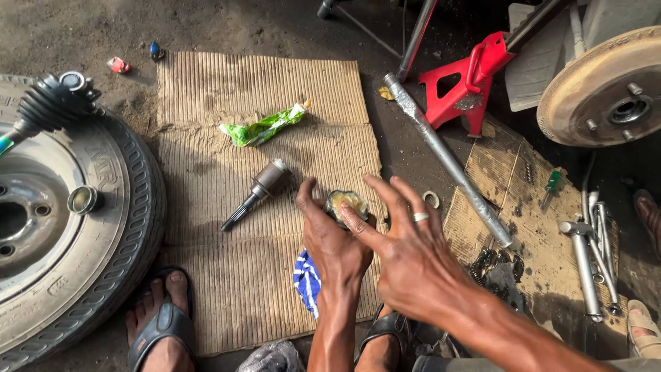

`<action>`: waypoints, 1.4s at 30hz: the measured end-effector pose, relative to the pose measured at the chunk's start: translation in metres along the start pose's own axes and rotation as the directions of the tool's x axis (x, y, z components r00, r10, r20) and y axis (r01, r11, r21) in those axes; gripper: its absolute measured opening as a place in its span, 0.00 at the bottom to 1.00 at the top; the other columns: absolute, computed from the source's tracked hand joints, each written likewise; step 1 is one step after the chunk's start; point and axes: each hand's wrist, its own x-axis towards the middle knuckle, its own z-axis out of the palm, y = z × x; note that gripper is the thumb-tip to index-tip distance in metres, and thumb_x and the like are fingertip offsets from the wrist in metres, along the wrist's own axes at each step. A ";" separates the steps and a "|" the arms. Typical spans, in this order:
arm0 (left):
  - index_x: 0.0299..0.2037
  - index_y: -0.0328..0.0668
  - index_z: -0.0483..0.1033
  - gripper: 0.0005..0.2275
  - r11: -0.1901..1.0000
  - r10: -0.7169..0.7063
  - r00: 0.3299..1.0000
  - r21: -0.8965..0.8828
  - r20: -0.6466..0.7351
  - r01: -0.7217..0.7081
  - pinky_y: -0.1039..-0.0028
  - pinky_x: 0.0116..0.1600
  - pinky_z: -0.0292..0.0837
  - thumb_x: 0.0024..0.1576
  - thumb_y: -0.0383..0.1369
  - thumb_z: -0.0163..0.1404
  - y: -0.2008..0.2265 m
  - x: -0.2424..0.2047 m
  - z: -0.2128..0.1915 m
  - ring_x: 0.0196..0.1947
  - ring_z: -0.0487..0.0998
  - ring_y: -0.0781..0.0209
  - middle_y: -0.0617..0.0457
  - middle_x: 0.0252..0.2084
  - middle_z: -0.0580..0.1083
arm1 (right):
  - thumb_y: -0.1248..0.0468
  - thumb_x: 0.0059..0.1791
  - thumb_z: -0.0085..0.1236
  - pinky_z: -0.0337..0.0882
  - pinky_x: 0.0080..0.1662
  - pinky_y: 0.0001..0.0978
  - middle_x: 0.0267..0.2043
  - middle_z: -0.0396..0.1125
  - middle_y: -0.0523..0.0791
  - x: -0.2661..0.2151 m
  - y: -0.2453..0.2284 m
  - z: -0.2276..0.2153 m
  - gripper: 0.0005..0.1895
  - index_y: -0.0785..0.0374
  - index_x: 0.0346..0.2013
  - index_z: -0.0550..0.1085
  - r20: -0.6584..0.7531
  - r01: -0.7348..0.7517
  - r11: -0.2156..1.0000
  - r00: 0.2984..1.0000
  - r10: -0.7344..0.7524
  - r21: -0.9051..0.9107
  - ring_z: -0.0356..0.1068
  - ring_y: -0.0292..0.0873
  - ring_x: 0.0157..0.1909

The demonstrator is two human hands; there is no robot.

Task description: Apply grease to a CV joint inner housing and its internal components.

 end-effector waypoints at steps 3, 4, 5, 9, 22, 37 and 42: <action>0.65 0.36 0.53 0.36 0.988 -0.107 0.994 -0.105 0.036 0.110 0.59 0.44 0.78 0.48 0.31 0.60 0.010 0.006 -0.003 0.38 0.81 0.46 0.36 0.41 0.75 | 0.75 0.30 0.56 0.42 0.67 0.68 0.76 0.37 0.55 0.002 0.010 -0.002 0.48 0.48 0.66 0.68 -0.024 -0.008 1.000 1.000 0.008 -0.003 0.33 0.66 0.75; 0.65 0.38 0.53 0.35 0.964 -0.200 0.978 -0.165 0.064 0.208 0.60 0.42 0.79 0.49 0.32 0.59 0.016 0.007 -0.005 0.37 0.81 0.48 0.38 0.39 0.76 | 0.75 0.31 0.54 0.44 0.67 0.66 0.75 0.37 0.55 0.002 0.014 -0.002 0.47 0.45 0.65 0.69 -0.075 -0.021 1.000 0.997 0.019 -0.019 0.34 0.66 0.74; 0.65 0.38 0.53 0.35 0.964 -0.202 0.977 -0.165 0.064 0.210 0.60 0.42 0.79 0.49 0.32 0.59 0.017 0.008 -0.007 0.37 0.81 0.48 0.38 0.39 0.76 | 0.75 0.31 0.54 0.44 0.67 0.66 0.75 0.37 0.55 0.002 0.015 -0.001 0.47 0.45 0.65 0.69 -0.074 -0.021 1.000 0.997 0.019 -0.018 0.34 0.66 0.74; 0.63 0.39 0.53 0.37 0.964 -0.213 0.969 -0.133 0.126 0.229 0.62 0.42 0.78 0.45 0.31 0.62 0.016 0.011 -0.008 0.37 0.81 0.49 0.38 0.40 0.75 | 0.76 0.29 0.54 0.39 0.69 0.69 0.78 0.36 0.54 0.006 0.026 -0.005 0.50 0.39 0.65 0.70 -0.005 0.030 0.992 1.000 -0.031 -0.126 0.32 0.66 0.75; 0.66 0.39 0.45 0.46 0.952 -0.274 0.933 -0.072 0.236 0.298 0.63 0.49 0.77 0.39 0.30 0.65 0.012 0.016 -0.009 0.39 0.82 0.48 0.38 0.39 0.78 | 0.75 0.31 0.53 0.43 0.70 0.67 0.77 0.39 0.52 0.003 0.042 -0.008 0.38 0.34 0.49 0.79 -0.103 0.100 0.983 0.988 -0.117 -0.152 0.34 0.61 0.77; 0.68 0.42 0.37 0.50 0.926 -0.343 0.871 -0.029 0.351 0.376 0.62 0.48 0.77 0.37 0.28 0.63 0.019 0.028 -0.021 0.38 0.83 0.47 0.39 0.38 0.79 | 0.80 0.35 0.51 0.45 0.73 0.57 0.75 0.35 0.50 0.013 0.040 -0.016 0.45 0.32 0.59 0.74 -0.069 -0.086 0.996 0.994 0.086 -0.002 0.35 0.56 0.75; 0.67 0.43 0.38 0.50 0.931 -0.355 0.869 0.045 0.345 0.362 0.58 0.47 0.79 0.37 0.27 0.64 0.027 0.030 -0.021 0.36 0.82 0.44 0.38 0.38 0.77 | 0.79 0.33 0.55 0.41 0.71 0.63 0.77 0.35 0.49 0.003 0.048 -0.008 0.50 0.33 0.65 0.70 -0.064 0.122 0.922 0.986 -0.156 -0.367 0.33 0.57 0.76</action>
